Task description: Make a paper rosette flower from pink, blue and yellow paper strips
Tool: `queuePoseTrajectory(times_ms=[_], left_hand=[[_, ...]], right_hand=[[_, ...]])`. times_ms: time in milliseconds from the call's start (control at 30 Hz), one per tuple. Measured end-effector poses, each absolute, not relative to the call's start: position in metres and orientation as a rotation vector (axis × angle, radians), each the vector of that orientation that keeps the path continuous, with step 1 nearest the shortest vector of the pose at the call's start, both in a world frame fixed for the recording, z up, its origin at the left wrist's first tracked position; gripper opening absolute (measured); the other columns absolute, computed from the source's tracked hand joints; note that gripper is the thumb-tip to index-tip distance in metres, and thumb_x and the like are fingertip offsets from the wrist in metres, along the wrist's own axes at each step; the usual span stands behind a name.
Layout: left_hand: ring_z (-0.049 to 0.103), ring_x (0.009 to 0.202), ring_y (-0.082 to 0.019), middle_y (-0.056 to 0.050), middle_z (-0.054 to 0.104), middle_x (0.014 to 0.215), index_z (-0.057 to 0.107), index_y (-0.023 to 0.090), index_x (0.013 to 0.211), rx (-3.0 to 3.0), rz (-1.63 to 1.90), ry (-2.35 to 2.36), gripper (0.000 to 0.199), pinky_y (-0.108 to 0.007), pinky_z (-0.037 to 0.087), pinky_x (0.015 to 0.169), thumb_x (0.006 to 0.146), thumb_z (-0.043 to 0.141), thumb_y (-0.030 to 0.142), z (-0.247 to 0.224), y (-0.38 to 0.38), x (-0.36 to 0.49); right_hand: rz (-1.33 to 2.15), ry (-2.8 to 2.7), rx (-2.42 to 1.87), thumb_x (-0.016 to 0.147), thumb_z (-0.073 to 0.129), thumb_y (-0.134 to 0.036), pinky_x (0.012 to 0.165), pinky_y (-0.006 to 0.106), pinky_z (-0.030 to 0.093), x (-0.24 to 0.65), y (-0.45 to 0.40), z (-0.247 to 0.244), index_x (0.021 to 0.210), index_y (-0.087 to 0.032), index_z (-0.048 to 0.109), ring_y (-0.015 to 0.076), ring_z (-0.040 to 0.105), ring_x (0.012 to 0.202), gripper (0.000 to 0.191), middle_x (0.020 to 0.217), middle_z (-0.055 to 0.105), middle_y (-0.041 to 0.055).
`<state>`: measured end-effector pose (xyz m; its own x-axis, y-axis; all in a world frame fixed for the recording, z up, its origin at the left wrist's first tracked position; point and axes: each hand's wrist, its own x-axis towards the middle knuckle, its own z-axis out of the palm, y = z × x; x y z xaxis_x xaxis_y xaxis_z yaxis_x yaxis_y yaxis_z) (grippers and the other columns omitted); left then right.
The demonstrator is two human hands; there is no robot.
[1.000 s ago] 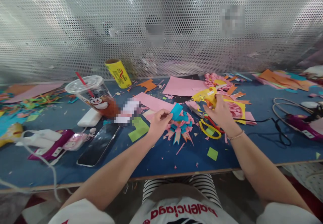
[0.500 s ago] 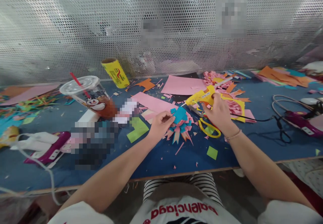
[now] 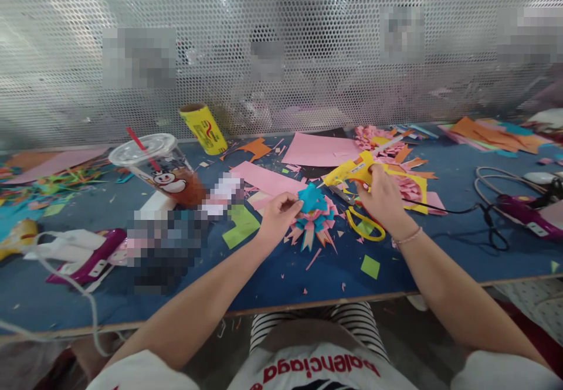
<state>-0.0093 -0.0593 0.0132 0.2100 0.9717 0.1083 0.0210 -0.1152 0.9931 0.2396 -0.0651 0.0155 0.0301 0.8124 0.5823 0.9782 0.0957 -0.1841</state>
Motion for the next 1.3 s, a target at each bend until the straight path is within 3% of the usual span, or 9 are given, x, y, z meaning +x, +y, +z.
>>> queuePoseTrajectory(times_ms=[333, 500, 600, 733, 867, 1000, 1100, 1200, 1300], left_hand=[[0.064, 0.066, -0.014, 0.001, 0.062, 0.067, 0.061, 0.015, 0.077, 1.267, 1.225, 0.973, 0.027, -0.03, 0.055, 0.072, 0.07, 0.07, 0.039, 0.009, -0.059, -0.008], [0.066, 0.088, -0.02, -0.007, 0.069, 0.09, 0.065, 0.015, 0.096, 1.319, 1.154, 0.903, 0.033, -0.033, 0.055, 0.078, 0.071, 0.069, 0.036, 0.006, -0.062, -0.005], [0.06, 0.107, -0.024, -0.011, 0.066, 0.111, 0.063, 0.017, 0.108, 1.453, 1.074, 0.845, 0.041, -0.033, 0.054, 0.08, 0.071, 0.069, 0.034, 0.007, -0.066, -0.003], [0.053, 0.118, -0.024, -0.009, 0.056, 0.128, 0.062, 0.021, 0.116, 1.608, 0.998, 0.754, 0.042, -0.035, 0.049, 0.094, 0.075, 0.065, 0.03, 0.01, -0.071, -0.001], [0.053, 0.119, -0.024, -0.008, 0.057, 0.127, 0.064, 0.023, 0.112, 1.738, 0.935, 0.731, 0.035, -0.038, 0.044, 0.1, 0.078, 0.058, 0.021, 0.013, -0.074, -0.002], [0.058, 0.109, -0.021, -0.007, 0.062, 0.115, 0.059, 0.023, 0.1, 1.617, 1.055, 0.727, 0.022, -0.04, 0.045, 0.096, 0.081, 0.049, 0.022, 0.012, -0.066, -0.008], [0.052, 0.115, -0.024, -0.008, 0.059, 0.116, 0.053, 0.021, 0.101, 1.784, 1.119, 1.154, 0.026, -0.044, 0.037, 0.101, 0.076, 0.051, 0.019, 0.007, -0.054, -0.015], [0.046, 0.118, -0.032, -0.013, 0.057, 0.118, 0.052, 0.019, 0.107, 2.05, 0.797, 1.501, 0.033, -0.052, 0.032, 0.1, 0.075, 0.05, 0.018, 0.001, -0.045, -0.021], [0.046, 0.116, -0.033, -0.012, 0.055, 0.12, 0.052, 0.02, 0.107, 2.18, 0.618, 1.505, 0.029, -0.054, 0.03, 0.099, 0.08, 0.043, 0.018, -0.004, -0.044, -0.023]], right_hand=[[-0.37, -1.878, -1.883, 0.084, 0.047, -0.042, 0.08, 0.04, 0.043, 0.242, -0.061, 0.006, 0.116, -0.008, 0.045, 0.0314, 0.053, 0.099, 0.047, 0.112, 0.053, 0.0213], [-0.241, -1.858, -1.892, 0.078, 0.055, -0.046, 0.089, 0.05, 0.039, 0.244, -0.057, 0.001, 0.104, -0.01, 0.056, 0.0346, 0.047, 0.107, 0.044, 0.107, 0.054, 0.02], [0.209, -1.842, -1.489, 0.08, 0.054, -0.045, 0.089, 0.045, 0.042, 0.231, -0.057, 0.007, 0.102, -0.016, 0.058, 0.0273, 0.052, 0.106, 0.037, 0.106, 0.057, 0.0136], [0.995, -1.559, -1.028, 0.076, 0.061, -0.048, 0.074, 0.033, 0.05, 0.203, -0.062, 0.009, 0.094, -0.021, 0.059, 0.0165, 0.06, 0.081, 0.033, 0.091, 0.062, 0.0043], [1.28, -1.258, -0.918, 0.071, 0.069, -0.042, 0.058, 0.025, 0.046, 0.186, -0.066, 0.005, 0.08, -0.022, 0.057, 0.0105, 0.054, 0.061, 0.025, 0.072, 0.058, -0.0023], [1.286, -1.139, -0.926, 0.067, 0.071, -0.04, 0.054, 0.025, 0.042, 0.183, -0.067, 0.002, 0.074, -0.021, 0.053, 0.0099, 0.049, 0.056, 0.027, 0.066, 0.053, -0.0037], [1.126, -1.21, -1.035, 0.07, 0.067, -0.04, 0.059, 0.027, 0.043, 0.187, -0.067, 0.001, 0.071, -0.021, 0.049, 0.0109, 0.047, 0.059, 0.026, 0.066, 0.048, -0.0038], [0.927, -1.372, -1.22, 0.075, 0.058, -0.039, 0.07, 0.03, 0.042, 0.19, -0.072, -0.001, 0.071, -0.02, 0.048, 0.0137, 0.048, 0.069, 0.022, 0.07, 0.047, -0.0022], [0.947, -1.459, -1.303, 0.079, 0.052, -0.038, 0.08, 0.033, 0.042, 0.19, -0.079, -0.002, 0.077, -0.02, 0.05, 0.0167, 0.05, 0.081, 0.018, 0.081, 0.052, 0.0004]])
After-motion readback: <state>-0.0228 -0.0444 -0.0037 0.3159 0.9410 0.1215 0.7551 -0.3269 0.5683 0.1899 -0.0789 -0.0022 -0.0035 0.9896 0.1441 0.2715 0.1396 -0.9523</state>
